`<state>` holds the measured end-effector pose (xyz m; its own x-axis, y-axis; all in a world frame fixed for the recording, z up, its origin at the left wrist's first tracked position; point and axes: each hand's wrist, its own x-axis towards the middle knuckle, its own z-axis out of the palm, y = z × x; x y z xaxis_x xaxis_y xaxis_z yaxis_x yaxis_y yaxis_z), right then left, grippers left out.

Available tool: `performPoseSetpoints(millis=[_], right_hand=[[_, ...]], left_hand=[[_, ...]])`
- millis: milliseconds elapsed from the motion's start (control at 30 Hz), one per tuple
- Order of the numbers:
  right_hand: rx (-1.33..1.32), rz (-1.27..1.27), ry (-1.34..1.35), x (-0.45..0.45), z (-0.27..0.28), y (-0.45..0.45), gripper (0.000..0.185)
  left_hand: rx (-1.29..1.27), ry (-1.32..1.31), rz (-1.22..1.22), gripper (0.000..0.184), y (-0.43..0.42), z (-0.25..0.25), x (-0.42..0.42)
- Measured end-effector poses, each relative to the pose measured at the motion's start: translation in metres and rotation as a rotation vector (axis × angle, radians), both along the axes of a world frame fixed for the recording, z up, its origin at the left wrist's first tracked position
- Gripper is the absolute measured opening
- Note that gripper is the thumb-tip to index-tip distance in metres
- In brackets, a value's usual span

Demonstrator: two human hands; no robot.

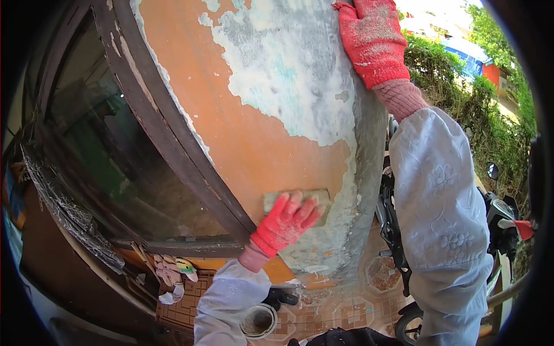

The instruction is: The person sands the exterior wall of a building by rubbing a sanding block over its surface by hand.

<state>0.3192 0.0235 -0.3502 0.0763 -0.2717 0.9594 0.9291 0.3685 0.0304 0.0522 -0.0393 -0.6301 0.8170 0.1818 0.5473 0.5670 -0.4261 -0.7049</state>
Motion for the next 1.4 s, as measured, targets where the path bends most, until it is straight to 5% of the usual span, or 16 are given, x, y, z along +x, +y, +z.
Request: performPoseSetpoints(millis=[100,167,300,400,500,600,667,733,833,1033,1167,1333,1400], right_hand=[[-0.016,0.010,-0.005,0.001,0.001,-0.001,0.051],[-0.011,0.021,-0.004,0.000,-0.001,0.000,0.051],[0.032,-0.029,-0.012,0.003,-0.001,0.003,0.051],[0.025,-0.048,-0.008,0.001,0.000,-0.003,0.052],[-0.003,-0.019,0.040,-0.001,-0.001,-0.001,0.055],[-0.021,0.053,0.023,0.000,0.002,-0.006,0.055],[-0.119,0.068,0.082,-0.002,0.006,-0.010,0.055],[-0.070,0.019,0.050,-0.001,0.003,-0.005,0.055],[-0.077,0.011,0.045,0.002,0.003,-0.003,0.058],[-0.117,-0.008,0.068,-0.004,0.005,0.009,0.052],[-0.243,-0.133,0.005,-0.005,-0.013,-0.023,0.061],[-0.598,0.262,-0.513,0.011,-0.212,-0.096,0.080],[-0.673,0.239,-0.554,0.007,-0.264,-0.083,0.083]], left_hand=[[0.078,-0.391,0.042,0.089,-0.001,0.131,0.009],[0.230,-0.659,0.005,0.094,0.002,0.195,0.021],[0.243,-0.643,0.006,0.091,0.002,0.190,0.036],[-0.025,-0.255,-0.023,0.076,-0.003,0.081,0.037],[0.137,0.131,-0.051,0.055,0.006,-0.040,0.036],[0.090,0.099,-0.060,0.064,0.012,0.020,0.032],[-0.088,-0.189,-0.066,0.073,0.000,0.111,0.031],[0.102,-0.558,-0.031,0.081,-0.003,0.179,0.050],[0.195,-0.654,-0.030,0.084,0.004,0.191,0.072],[0.072,0.183,-0.110,0.044,0.025,-0.027,0.093],[0.129,0.197,-0.056,0.052,0.012,-0.017,0.089],[-0.176,-0.118,-0.206,0.059,0.023,-0.037,0.081],[-0.560,-0.143,-0.270,0.053,0.030,-0.043,0.074]])
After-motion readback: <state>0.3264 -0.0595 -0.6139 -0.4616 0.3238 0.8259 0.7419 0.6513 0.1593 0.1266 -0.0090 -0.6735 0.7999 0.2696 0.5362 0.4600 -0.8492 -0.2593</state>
